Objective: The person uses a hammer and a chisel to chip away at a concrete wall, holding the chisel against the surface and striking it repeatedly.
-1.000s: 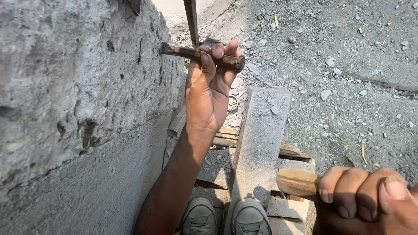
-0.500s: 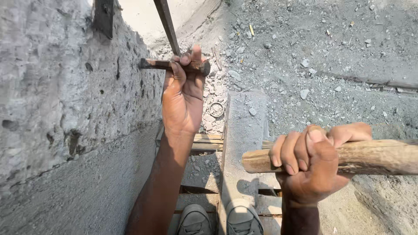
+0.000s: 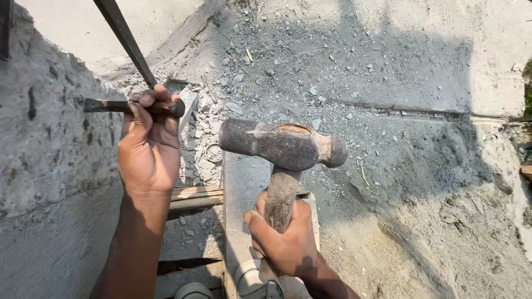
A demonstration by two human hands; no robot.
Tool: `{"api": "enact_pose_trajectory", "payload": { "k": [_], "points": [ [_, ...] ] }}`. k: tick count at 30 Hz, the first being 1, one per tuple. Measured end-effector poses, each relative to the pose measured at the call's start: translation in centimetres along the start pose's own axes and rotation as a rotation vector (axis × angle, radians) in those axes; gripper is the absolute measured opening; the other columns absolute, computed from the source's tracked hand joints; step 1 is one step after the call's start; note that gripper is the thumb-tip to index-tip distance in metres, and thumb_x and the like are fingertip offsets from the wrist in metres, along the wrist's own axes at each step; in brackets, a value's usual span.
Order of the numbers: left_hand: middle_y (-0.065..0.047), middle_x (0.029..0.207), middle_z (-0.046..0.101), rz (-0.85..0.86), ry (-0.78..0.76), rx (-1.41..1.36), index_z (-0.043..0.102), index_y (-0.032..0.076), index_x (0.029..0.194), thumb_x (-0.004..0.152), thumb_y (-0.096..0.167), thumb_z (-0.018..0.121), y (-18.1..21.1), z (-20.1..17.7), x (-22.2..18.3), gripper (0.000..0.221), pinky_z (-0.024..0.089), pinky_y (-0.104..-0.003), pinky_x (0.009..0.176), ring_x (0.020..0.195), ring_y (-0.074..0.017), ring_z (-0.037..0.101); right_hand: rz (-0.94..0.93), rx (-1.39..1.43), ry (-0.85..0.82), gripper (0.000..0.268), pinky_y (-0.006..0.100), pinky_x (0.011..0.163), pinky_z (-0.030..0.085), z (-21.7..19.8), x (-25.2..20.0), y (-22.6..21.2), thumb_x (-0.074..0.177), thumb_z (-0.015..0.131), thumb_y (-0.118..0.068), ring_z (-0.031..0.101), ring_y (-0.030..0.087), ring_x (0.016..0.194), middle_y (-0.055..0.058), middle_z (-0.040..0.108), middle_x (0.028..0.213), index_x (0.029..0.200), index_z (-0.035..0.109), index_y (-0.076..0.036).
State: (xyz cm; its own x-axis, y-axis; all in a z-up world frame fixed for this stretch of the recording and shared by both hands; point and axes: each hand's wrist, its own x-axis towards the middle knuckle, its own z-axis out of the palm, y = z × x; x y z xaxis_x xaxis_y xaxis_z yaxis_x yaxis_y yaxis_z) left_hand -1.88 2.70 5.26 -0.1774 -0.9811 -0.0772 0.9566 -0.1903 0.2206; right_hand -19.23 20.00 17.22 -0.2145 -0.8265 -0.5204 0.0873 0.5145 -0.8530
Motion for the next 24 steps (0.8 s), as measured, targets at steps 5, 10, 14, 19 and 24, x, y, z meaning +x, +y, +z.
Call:
{"api": "enact_pose_trajectory", "payload": {
  "k": [5,10,14,19,24],
  "points": [
    [-0.014,0.130,0.064,0.020,0.043,-0.018,0.059,0.001,0.116,0.118,0.018,0.048,1.2,-0.5,-0.2,0.020,0.061,-0.033,0.105,0.127,-0.0226,0.065,-0.253,0.331,0.110,0.020,0.033,0.032,0.036,-1.7,0.2,-1.5,0.090,0.063,0.006,0.039,0.011,0.036,0.003,0.043,0.056,0.088,0.045,-0.003],
    [-0.010,0.114,0.063,0.091,-0.070,-0.077,0.057,0.006,0.115,0.118,0.023,0.051,1.1,-1.6,-0.4,0.019,0.061,-0.035,0.109,0.120,-0.0231,0.063,-0.204,0.269,0.217,0.020,0.032,0.031,0.034,-2.1,-0.5,0.5,0.086,0.060,0.006,0.035,0.011,0.034,0.004,0.042,0.054,0.094,0.043,-0.003],
    [-0.006,0.111,0.061,0.088,-0.042,-0.133,0.054,0.007,0.114,0.111,0.026,0.052,3.9,-1.0,-1.4,0.019,0.054,-0.044,0.115,0.124,-0.0253,0.062,-0.064,0.218,0.160,0.017,0.033,0.031,0.034,3.0,-1.6,2.2,0.087,0.059,0.003,0.034,0.011,0.032,0.003,0.038,0.049,0.092,0.044,-0.004],
    [-0.006,0.112,0.059,0.055,-0.085,-0.150,0.053,0.008,0.114,0.113,0.026,0.052,3.4,-1.2,-1.1,0.018,0.051,-0.044,0.120,0.128,-0.0242,0.061,0.085,0.016,0.168,0.020,0.035,0.032,0.034,2.1,-1.0,2.7,0.082,0.063,0.007,0.041,0.017,0.032,0.009,0.043,0.048,0.079,0.045,0.000],
    [-0.005,0.111,0.058,0.077,-0.041,-0.107,0.053,0.009,0.114,0.112,0.025,0.054,3.1,-1.7,-0.6,0.017,0.051,-0.044,0.120,0.126,-0.0224,0.062,-0.299,0.203,0.162,0.023,0.034,0.034,0.039,-0.5,-1.5,2.3,0.089,0.063,0.009,0.043,0.014,0.037,0.006,0.045,0.055,0.088,0.045,-0.006]
  ]
}}
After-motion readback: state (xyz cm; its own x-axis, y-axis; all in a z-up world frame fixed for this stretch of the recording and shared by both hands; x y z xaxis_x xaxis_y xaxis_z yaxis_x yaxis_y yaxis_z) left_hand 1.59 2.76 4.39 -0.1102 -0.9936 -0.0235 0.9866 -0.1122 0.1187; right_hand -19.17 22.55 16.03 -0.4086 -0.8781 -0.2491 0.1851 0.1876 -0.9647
